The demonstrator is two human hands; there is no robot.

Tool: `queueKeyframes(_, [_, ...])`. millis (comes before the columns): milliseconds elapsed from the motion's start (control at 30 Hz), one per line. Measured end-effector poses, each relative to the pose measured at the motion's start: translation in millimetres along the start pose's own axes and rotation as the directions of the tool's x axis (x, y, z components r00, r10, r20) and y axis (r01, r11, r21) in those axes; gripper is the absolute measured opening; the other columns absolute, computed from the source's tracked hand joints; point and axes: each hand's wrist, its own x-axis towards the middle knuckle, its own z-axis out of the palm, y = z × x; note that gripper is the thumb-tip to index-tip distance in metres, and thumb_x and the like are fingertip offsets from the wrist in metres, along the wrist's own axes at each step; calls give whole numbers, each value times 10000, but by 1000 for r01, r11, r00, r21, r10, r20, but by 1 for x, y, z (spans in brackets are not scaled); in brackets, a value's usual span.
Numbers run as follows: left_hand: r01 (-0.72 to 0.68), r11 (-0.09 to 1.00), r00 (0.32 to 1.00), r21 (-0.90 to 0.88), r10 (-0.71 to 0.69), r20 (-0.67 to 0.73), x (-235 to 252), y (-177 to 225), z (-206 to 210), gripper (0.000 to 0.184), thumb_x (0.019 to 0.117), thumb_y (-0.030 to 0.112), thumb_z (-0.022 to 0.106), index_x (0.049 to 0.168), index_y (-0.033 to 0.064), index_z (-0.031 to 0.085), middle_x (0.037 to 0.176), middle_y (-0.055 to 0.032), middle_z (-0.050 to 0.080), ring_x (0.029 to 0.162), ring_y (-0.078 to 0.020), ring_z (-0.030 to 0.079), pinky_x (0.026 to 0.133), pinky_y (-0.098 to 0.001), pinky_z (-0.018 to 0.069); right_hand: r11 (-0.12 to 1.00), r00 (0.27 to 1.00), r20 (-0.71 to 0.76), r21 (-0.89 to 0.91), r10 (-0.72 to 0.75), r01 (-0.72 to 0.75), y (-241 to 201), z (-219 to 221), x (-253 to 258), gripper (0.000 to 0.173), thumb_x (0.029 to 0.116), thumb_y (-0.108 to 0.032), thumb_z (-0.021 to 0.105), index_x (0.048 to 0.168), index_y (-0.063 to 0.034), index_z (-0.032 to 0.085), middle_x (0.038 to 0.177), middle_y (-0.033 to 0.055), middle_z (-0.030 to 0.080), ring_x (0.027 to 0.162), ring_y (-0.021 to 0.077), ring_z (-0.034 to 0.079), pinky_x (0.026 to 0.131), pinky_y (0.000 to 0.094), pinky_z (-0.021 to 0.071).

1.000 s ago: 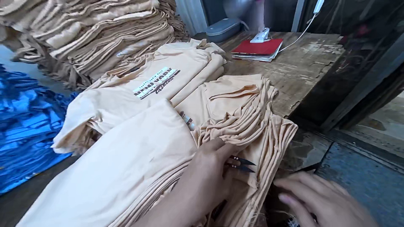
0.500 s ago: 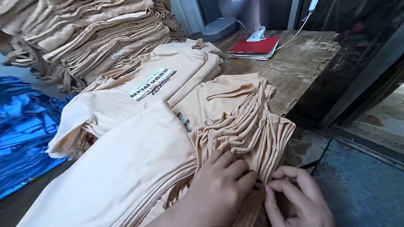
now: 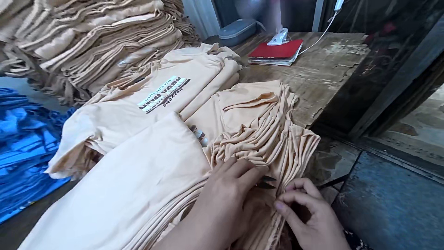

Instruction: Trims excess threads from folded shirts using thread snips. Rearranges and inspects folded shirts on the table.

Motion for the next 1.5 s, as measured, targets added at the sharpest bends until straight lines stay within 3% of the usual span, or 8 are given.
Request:
queueKeyframes(100, [-47,999,999,27,47,-23,-1,0,-1,185,910,281,652,1063,270,755,1027,103,720,979,-106,670,825,-371,550,994,1000,-16,111,-18,19,1,-1,-4,76,902,-172,752,872,-104,768,1114,51,649,1062,106,615,875,246,548])
queueKeyframes(367, [-123,991,991,52,125,-40,-1,6,-1,173,965,276,611,1077,254,742,1022,69,715,953,-142,659,793,-390,513,987,996,-84,160,-18,31,4,1,-13,28,872,-97,714,847,-82,713,1129,61,639,1077,105,611,851,233,552])
queueKeyframes(667, [-224,948,970,225,238,-38,1,21,9,164,978,161,574,959,190,734,892,29,708,798,-192,628,700,-380,476,898,910,-134,-269,-392,348,17,6,-25,128,892,-354,690,834,-241,678,1084,-26,668,1138,128,575,1030,377,423])
queueKeyframes(867, [-68,996,997,-50,69,16,0,2,5,224,911,237,643,1109,285,736,1067,87,705,1048,-111,657,876,-393,542,973,959,-189,-136,-210,187,22,-1,-19,200,987,-260,555,1030,-220,746,1142,14,656,1149,164,579,985,417,457])
queueKeyframes(1033, [-83,994,996,72,80,43,0,3,8,236,819,255,699,1053,269,730,951,66,683,942,-154,664,785,-416,539,985,985,-112,-127,-131,117,17,10,-11,159,934,-380,713,952,-249,801,1194,29,631,1148,178,562,973,445,459])
queueKeyframes(1233, [-32,999,997,-24,34,70,4,-11,2,223,728,145,676,883,272,774,841,129,671,827,-54,643,748,-339,560,986,990,-122,141,-71,88,19,4,-12,121,979,-176,642,903,-103,701,1177,72,629,1170,156,580,967,303,519])
queueKeyframes(1367, [-9,996,999,-93,13,46,-2,-20,-8,256,722,137,653,887,286,779,872,157,673,819,10,629,725,-241,564,985,974,-176,-121,-140,120,23,-4,-21,287,773,-98,648,1059,-118,630,1224,104,613,1230,232,554,1009,443,465])
queueKeyframes(1500, [24,967,997,-254,-5,76,1,-25,-13,259,764,86,650,891,258,795,926,124,682,809,29,636,678,-167,565,936,932,-207,-257,-298,242,11,3,-22,397,875,-414,764,1146,-156,631,1153,78,645,1151,208,592,995,445,466])
